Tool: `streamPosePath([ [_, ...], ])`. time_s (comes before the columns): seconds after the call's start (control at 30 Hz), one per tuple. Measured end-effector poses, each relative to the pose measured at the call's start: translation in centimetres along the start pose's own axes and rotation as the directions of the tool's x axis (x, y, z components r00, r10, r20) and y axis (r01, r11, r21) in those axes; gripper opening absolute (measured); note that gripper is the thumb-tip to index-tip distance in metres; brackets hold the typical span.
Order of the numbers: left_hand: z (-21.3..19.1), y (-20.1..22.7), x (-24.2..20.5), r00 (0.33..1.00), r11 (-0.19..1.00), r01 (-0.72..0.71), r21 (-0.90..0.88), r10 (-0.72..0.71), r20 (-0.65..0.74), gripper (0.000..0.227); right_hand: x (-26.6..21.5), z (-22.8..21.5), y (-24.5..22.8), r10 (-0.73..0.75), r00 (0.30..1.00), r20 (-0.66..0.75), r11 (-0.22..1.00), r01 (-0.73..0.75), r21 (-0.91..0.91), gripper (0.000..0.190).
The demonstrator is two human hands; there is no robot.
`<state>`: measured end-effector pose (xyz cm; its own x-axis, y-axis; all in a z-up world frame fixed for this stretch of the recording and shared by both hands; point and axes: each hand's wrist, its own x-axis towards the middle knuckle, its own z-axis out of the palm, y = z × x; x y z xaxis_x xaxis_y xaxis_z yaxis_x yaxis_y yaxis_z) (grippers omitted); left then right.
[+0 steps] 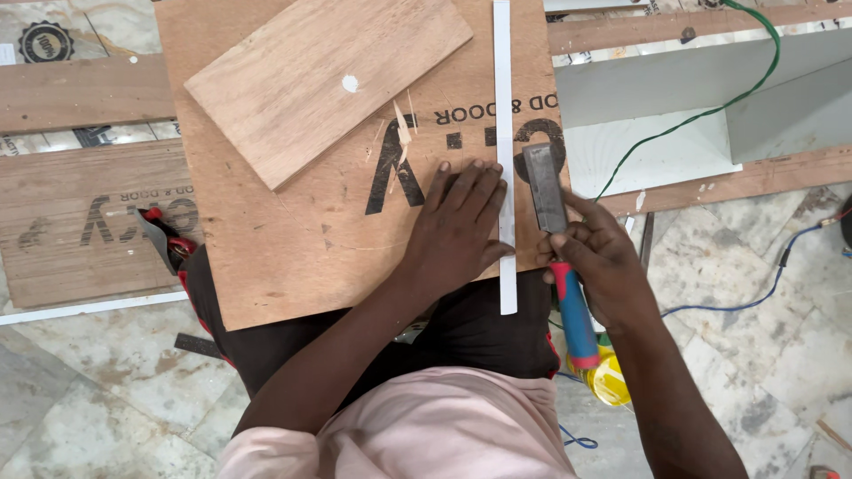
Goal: The person sits on the floor and uses a utility knife to cut a white plastic strip along a straight edge. They then use a circular saw to cut a piece of light-colored wood, using a smaller wooden block as a guide for the cut.
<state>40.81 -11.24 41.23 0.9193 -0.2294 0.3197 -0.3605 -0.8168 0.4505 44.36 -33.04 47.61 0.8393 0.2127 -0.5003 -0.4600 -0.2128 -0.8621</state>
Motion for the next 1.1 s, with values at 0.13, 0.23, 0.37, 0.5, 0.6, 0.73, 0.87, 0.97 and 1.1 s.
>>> streamPosePath([
  [0.13, 0.1, -0.1, 0.5, 0.999, 0.999, 0.026, -0.039, -0.025, 0.044, 0.086, 0.2, 1.7, -0.9, -0.093, 0.995, 0.022, 0.989, 0.095, -0.114, 0.066],
  [0.23, 0.0, -0.1, 0.2, 0.999, 1.0, 0.013, -0.017, -0.013, 0.03, 0.08, 0.7, 2.6, -1.0, -0.114, 0.994, 0.005, 0.954, 0.111, -0.279, 0.05],
  [0.37, 0.1, 0.1, 0.0, 0.998, 0.997, -0.062, 0.038, 0.062, 0.01, 0.073, 0.6, 2.9, -1.5, -0.29, 0.955, 0.06, 0.725, 0.26, -0.637, 0.053],
  [0.5, 0.6, -0.1, -0.1, 0.997, 0.995, -0.079, 0.054, 0.079, 0.0, 0.071, 1.7, 3.2, -1.9, -0.327, 0.939, 0.103, 0.535, 0.274, -0.799, 0.051],
  [0.6, 0.9, -0.1, -0.2, 0.997, 0.995, -0.081, 0.057, 0.082, -0.014, 0.07, 2.2, 3.2, -1.4, -0.398, 0.904, 0.157, 0.451, 0.341, -0.825, 0.05],
  [0.73, 1.0, -0.1, -0.3, 0.997, 0.995, -0.076, 0.058, 0.077, -0.008, 0.068, 2.4, 3.2, -1.0, -0.415, 0.892, 0.178, 0.436, 0.367, -0.822, 0.05],
  [0.87, 1.0, -0.2, -0.2, 0.997, 0.996, -0.079, 0.049, 0.08, -0.014, 0.063, 2.8, 3.5, -0.7, -0.402, 0.898, 0.182, 0.388, 0.347, -0.854, 0.051],
  [0.97, 1.0, -0.1, -0.3, 0.997, 0.995, -0.076, 0.062, 0.076, 0.013, 0.061, 2.9, 3.5, -0.6, -0.408, 0.893, 0.19, 0.404, 0.363, -0.84, 0.051],
  [1.1, 0.9, -0.2, -0.2, 0.996, 0.991, -0.093, 0.097, 0.092, 0.016, 0.059, 2.9, 3.5, -0.6, -0.42, 0.887, 0.191, 0.41, 0.373, -0.832, 0.051],
])
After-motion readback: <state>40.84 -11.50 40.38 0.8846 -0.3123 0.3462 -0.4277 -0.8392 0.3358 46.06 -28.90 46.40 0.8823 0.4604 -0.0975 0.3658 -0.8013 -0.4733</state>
